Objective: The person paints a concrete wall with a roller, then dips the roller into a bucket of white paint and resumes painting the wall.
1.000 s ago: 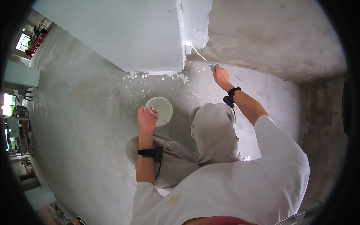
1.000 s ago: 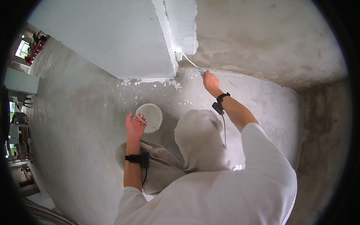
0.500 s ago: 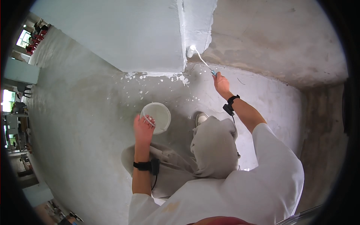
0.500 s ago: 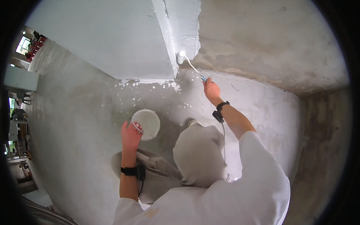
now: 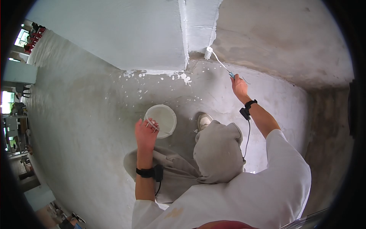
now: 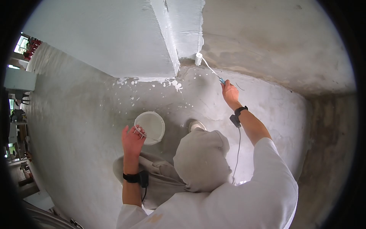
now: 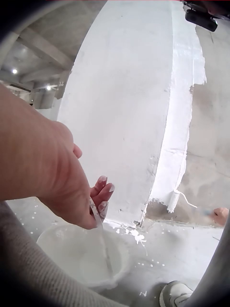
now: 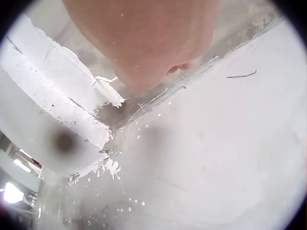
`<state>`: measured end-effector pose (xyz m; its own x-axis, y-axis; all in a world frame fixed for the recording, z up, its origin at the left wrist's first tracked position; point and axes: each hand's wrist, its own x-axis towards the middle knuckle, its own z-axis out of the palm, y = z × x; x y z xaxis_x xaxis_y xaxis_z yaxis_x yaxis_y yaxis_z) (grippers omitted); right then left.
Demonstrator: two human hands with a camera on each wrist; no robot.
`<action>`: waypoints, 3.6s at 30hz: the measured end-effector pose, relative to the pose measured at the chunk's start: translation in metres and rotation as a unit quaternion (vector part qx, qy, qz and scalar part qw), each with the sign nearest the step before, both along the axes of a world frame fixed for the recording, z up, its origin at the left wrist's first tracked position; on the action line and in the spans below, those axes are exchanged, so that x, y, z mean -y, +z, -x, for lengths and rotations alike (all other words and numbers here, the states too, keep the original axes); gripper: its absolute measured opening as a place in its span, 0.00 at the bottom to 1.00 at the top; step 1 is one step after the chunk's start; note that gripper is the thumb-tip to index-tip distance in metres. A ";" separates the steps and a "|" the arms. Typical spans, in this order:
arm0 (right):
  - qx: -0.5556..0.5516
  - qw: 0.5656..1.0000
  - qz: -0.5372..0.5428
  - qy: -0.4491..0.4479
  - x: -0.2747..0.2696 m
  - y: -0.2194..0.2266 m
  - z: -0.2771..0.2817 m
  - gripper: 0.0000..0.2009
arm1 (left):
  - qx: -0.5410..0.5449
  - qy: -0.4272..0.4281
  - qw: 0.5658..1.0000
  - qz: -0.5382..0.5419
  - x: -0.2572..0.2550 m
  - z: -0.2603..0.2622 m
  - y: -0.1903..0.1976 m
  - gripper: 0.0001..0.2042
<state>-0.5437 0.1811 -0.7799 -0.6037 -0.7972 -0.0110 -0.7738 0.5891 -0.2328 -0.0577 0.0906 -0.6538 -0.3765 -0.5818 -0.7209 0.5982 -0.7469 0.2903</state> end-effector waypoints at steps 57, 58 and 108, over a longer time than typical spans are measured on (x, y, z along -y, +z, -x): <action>0.029 0.998 -0.046 -0.029 0.016 -0.045 -0.015 0.15 | 0.029 -0.011 0.999 0.008 0.003 0.000 0.001 0.18; 0.028 0.998 -0.047 -0.025 0.013 -0.044 -0.013 0.15 | 0.029 -0.008 1.000 0.007 0.003 0.001 0.001 0.18; 0.133 0.991 -0.027 0.006 0.063 -0.053 -0.077 0.15 | 0.033 -0.040 0.999 -0.004 0.008 0.011 0.003 0.17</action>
<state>-0.4670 0.1184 -0.8332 -0.5644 -0.7981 -0.2110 -0.6958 0.5974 -0.3987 -0.0688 0.0822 -0.6509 -0.3720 -0.5456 -0.7510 0.5167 -0.7938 0.3208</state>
